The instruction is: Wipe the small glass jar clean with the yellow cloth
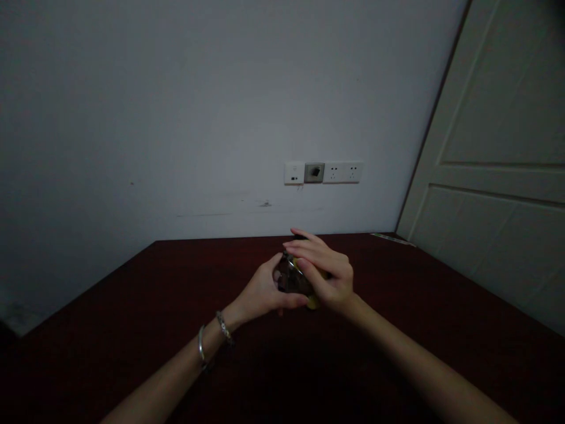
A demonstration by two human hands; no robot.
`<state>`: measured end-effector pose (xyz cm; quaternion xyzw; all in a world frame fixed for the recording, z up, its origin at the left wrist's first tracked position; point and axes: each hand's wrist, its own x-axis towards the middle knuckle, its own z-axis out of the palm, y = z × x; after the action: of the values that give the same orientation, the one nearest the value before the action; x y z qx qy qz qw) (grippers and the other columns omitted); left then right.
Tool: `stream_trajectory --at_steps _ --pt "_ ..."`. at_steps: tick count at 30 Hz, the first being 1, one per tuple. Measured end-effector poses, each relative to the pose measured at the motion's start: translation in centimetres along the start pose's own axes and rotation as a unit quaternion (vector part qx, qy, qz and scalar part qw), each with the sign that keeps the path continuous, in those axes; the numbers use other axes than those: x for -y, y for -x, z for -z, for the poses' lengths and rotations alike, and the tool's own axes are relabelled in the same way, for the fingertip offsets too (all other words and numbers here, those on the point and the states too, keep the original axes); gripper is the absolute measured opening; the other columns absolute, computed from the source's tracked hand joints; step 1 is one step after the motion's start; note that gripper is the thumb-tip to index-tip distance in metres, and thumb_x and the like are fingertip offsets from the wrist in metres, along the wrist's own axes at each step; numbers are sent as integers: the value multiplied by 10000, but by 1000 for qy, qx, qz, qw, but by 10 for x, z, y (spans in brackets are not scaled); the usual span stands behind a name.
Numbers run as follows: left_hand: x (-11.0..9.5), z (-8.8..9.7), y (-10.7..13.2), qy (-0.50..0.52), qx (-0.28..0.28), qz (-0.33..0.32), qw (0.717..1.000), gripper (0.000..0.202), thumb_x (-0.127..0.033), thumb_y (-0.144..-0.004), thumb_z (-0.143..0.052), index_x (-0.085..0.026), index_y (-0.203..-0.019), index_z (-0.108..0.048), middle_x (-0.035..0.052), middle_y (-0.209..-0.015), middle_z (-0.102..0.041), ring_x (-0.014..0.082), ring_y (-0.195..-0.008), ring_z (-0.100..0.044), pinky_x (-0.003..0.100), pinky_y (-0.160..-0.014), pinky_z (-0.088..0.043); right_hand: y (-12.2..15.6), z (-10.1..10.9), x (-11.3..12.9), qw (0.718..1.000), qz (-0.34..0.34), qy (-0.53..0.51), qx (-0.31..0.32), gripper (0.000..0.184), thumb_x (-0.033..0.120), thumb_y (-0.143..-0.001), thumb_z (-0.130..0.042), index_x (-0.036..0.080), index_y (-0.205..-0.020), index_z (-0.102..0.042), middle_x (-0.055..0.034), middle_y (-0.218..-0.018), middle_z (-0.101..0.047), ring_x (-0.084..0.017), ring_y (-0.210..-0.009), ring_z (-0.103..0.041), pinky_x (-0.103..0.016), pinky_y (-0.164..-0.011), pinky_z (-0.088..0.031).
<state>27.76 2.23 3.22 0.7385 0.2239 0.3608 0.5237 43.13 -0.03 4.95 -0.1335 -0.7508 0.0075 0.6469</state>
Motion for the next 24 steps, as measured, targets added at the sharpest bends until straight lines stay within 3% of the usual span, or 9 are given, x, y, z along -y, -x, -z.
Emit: stream_trajectory --at_steps 3,5,9,13,15,17,20,24 --pt "-1 -1 0 20 -4 6 1000 686 -414 -638 -767 -137 -1168 -429 -22 -702 -553 78 -435 -489 190 -348 -418 0 1 1 997 72 14 40 443 46 -776 -573 259 -1158 -641 -50 -1077 -708 -228 -970 -671 -554 -1000 -449" --pt "-1 -2 0 20 -20 4 1000 694 -419 -644 -761 -129 -1173 -418 -17 -695 -557 79 -432 -489 185 -342 -408 -1 0 0 997 66 5 29 426 53 -783 -571 266 -1144 -650 -42 -1062 -714 -227 -961 -674 -554 -994 -452" --pt "-2 -3 1 -1 -53 6 999 778 -430 -594 -790 -154 -1207 -397 20 -798 -593 120 -546 -551 198 -393 -436 -1 -1 -3 998 -50 -36 -21 308 105 -835 -547 276 -1037 -704 -24 -1023 -727 -230 -1037 -648 -523 -985 -466" --pt "-4 -3 0 -32 -78 -68 994 729 -422 -514 -834 -152 -1097 -491 74 -984 -611 210 -871 -602 311 -716 -529 -1 -1 -3 975 -203 -66 -55 208 222 -869 -550 260 -964 -731 -33 -1059 -717 -232 -1075 -633 -473 -980 -480" --pt "-6 -4 0 -26 -83 -76 993 736 -445 -492 -839 -149 -1076 -501 78 -981 -615 213 -871 -605 331 -748 -528 -1 -1 -2 967 -232 -77 -68 196 258 -871 -555 253 -954 -733 -37 -1072 -713 -228 -1069 -636 -457 -980 -482" --pt "-8 -6 1 0 -70 -46 996 768 -488 -494 -825 -149 -1090 -480 49 -869 -615 161 -675 -604 283 -575 -534 -2 -2 1 968 -225 -76 -77 192 265 -869 -560 254 -951 -733 -33 -1060 -717 -227 -1077 -632 -453 -984 -481" --pt "-11 -8 4 47 -47 4 998 780 -544 -533 -785 -143 -1108 -445 -7 -701 -578 84 -430 -505 196 -339 -428 -5 -2 6 977 -187 -54 -83 202 230 -867 -556 265 -967 -728 -25 -1048 -721 -233 -1085 -628 -475 -982 -481" --pt "-13 -12 7 74 -60 11 995 722 -560 -610 -731 -139 -1124 -448 -11 -647 -587 98 -427 -547 163 -313 -410 -7 2 7 996 -69 -22 -51 294 132 -837 -556 296 -1031 -704 -7 -1041 -721 -240 -1057 -641 -544 -992 -461"
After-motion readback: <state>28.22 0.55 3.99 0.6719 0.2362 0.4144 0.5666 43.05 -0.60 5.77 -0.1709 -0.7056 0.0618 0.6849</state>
